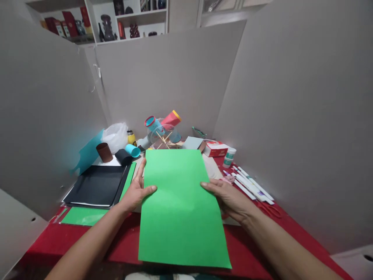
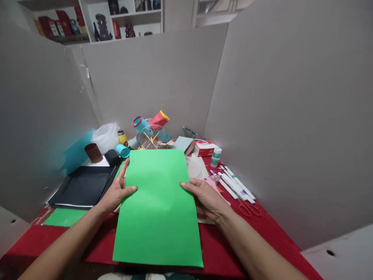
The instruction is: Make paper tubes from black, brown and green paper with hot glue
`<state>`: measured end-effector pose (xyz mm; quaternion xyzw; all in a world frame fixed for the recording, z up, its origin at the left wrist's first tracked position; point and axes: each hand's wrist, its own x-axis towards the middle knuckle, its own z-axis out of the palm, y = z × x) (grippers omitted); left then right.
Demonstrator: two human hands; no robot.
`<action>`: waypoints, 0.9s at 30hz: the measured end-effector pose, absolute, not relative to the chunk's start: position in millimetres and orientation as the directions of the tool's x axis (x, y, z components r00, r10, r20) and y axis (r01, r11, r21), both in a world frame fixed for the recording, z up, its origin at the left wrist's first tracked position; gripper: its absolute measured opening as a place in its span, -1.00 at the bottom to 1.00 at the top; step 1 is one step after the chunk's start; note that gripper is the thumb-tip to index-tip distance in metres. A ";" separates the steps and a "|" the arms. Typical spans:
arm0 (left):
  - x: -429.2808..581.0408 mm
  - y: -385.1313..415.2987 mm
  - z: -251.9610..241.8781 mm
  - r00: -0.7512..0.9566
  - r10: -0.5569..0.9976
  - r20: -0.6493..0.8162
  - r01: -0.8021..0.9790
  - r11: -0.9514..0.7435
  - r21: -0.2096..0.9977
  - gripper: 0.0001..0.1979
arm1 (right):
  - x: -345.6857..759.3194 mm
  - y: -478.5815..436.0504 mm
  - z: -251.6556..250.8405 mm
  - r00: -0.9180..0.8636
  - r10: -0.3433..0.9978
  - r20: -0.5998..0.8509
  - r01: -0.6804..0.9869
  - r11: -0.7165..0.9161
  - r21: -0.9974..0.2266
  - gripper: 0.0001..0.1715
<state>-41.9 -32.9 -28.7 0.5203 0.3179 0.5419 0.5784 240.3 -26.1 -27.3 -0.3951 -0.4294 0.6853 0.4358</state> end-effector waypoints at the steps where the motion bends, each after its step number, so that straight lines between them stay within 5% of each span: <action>1: -42.0 -31.6 -29.2 0.197 0.965 0.173 -0.328 -0.102 0.939 0.17 | 238.0 -22.4 -27.0 -0.318 0.935 -0.161 -0.253 -0.247 -0.935 -0.67; 4: -44.8 -24.8 -33.0 0.141 0.984 0.107 -0.412 -0.040 0.910 0.14 | 232.7 -15.0 -28.0 -0.333 0.935 -0.125 -0.235 -0.210 -0.949 -0.67; 11: -52.3 -18.6 -41.7 0.166 0.986 -0.025 -0.260 0.068 0.963 -0.59 | 234.6 -1.3 -35.5 -0.362 0.931 -0.045 -0.152 -0.107 -0.983 -0.65; 18: -62.5 -19.7 -41.0 0.110 0.991 0.079 -0.047 -0.074 0.996 -0.70 | 246.4 4.8 -39.1 -0.336 0.941 0.043 -0.072 0.020 -0.997 -0.65; 27: -60.2 -26.2 -37.8 0.172 0.985 0.017 0.009 -0.018 1.000 -0.77 | 257.2 0.7 -32.6 -0.308 0.950 0.054 -0.048 0.041 -0.998 -0.68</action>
